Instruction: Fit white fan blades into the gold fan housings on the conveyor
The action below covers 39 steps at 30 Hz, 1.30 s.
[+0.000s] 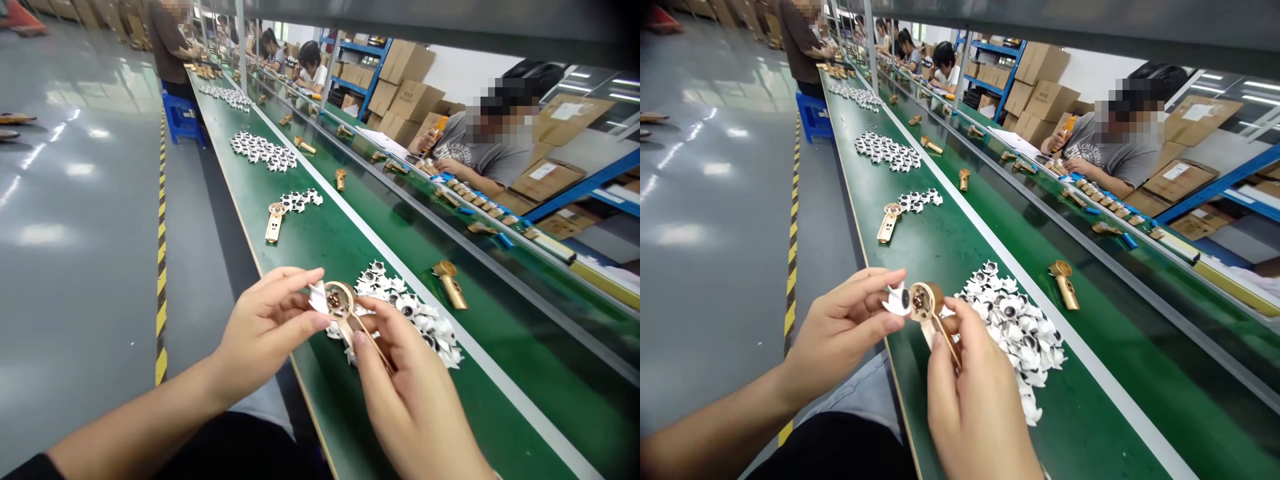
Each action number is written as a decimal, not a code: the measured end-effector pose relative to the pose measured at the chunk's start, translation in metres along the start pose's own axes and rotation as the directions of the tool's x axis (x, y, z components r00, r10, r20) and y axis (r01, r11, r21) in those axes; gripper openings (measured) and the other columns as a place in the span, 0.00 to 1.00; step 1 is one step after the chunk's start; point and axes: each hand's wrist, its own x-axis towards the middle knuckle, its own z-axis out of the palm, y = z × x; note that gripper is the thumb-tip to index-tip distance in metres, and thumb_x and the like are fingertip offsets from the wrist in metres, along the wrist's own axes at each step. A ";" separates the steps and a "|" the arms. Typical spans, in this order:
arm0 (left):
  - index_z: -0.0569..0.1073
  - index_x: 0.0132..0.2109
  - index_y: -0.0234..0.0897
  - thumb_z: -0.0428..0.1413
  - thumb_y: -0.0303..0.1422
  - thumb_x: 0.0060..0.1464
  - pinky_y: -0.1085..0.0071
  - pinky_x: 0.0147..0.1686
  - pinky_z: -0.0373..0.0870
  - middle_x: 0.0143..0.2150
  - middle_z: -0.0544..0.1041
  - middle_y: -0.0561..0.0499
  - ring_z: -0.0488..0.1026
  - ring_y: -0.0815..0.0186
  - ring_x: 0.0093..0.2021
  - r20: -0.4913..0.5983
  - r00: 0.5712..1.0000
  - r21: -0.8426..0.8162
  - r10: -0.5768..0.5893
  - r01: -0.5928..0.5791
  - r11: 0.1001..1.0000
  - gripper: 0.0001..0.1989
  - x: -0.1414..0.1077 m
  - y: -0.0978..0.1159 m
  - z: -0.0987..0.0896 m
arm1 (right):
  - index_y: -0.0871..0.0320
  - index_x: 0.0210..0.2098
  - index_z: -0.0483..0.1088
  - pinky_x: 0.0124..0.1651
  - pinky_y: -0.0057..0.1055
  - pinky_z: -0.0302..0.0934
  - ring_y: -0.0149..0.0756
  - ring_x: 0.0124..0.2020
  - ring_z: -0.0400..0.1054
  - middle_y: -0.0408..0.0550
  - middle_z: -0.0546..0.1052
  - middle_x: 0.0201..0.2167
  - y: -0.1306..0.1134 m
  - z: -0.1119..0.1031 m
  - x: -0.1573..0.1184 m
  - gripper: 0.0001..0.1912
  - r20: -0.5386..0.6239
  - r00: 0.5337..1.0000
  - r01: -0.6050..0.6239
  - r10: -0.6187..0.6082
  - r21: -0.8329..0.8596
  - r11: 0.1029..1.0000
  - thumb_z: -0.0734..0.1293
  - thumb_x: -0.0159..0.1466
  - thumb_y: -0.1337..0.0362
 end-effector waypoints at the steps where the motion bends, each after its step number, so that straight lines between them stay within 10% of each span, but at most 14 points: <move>1: 0.79 0.51 0.45 0.66 0.26 0.51 0.77 0.39 0.80 0.47 0.73 0.50 0.78 0.71 0.37 0.035 0.999 0.017 0.024 -0.025 1.000 0.20 -0.002 -0.001 0.009 | 0.52 0.60 0.62 0.47 0.32 0.72 0.37 0.49 0.75 0.50 0.77 0.53 0.007 -0.003 -0.012 0.21 -0.052 0.998 0.015 -0.016 -0.022 1.000 0.61 0.69 0.59; 7: 0.80 0.50 0.46 0.68 0.24 0.48 0.75 0.43 0.80 0.47 0.76 0.49 0.77 0.69 0.40 0.171 0.981 0.061 0.087 -0.099 0.993 0.22 -0.013 -0.012 0.044 | 0.52 0.59 0.65 0.49 0.29 0.72 0.39 0.54 0.72 0.49 0.75 0.55 0.030 -0.022 -0.046 0.20 -0.191 0.976 0.070 -0.106 -0.188 0.980 0.62 0.68 0.62; 21: 0.84 0.41 0.35 0.73 0.29 0.38 0.76 0.36 0.79 0.36 0.80 0.48 0.78 0.68 0.33 0.103 0.993 0.197 0.053 -0.072 0.978 0.18 -0.024 -0.008 0.084 | 0.60 0.70 0.50 0.29 0.28 0.72 0.38 0.35 0.73 0.57 0.71 0.44 0.047 -0.034 -0.081 0.31 -0.198 0.950 0.134 -0.242 -0.440 0.888 0.58 0.68 0.65; 39: 0.79 0.32 0.33 0.72 0.23 0.36 0.78 0.33 0.77 0.26 0.79 0.55 0.78 0.71 0.28 0.194 0.918 -0.163 -0.345 0.377 0.912 0.13 -0.028 -0.003 0.086 | 0.58 0.67 0.55 0.40 0.29 0.74 0.41 0.50 0.73 0.58 0.72 0.54 0.054 -0.040 -0.085 0.28 -0.076 0.958 0.236 -0.275 -0.332 0.913 0.58 0.67 0.68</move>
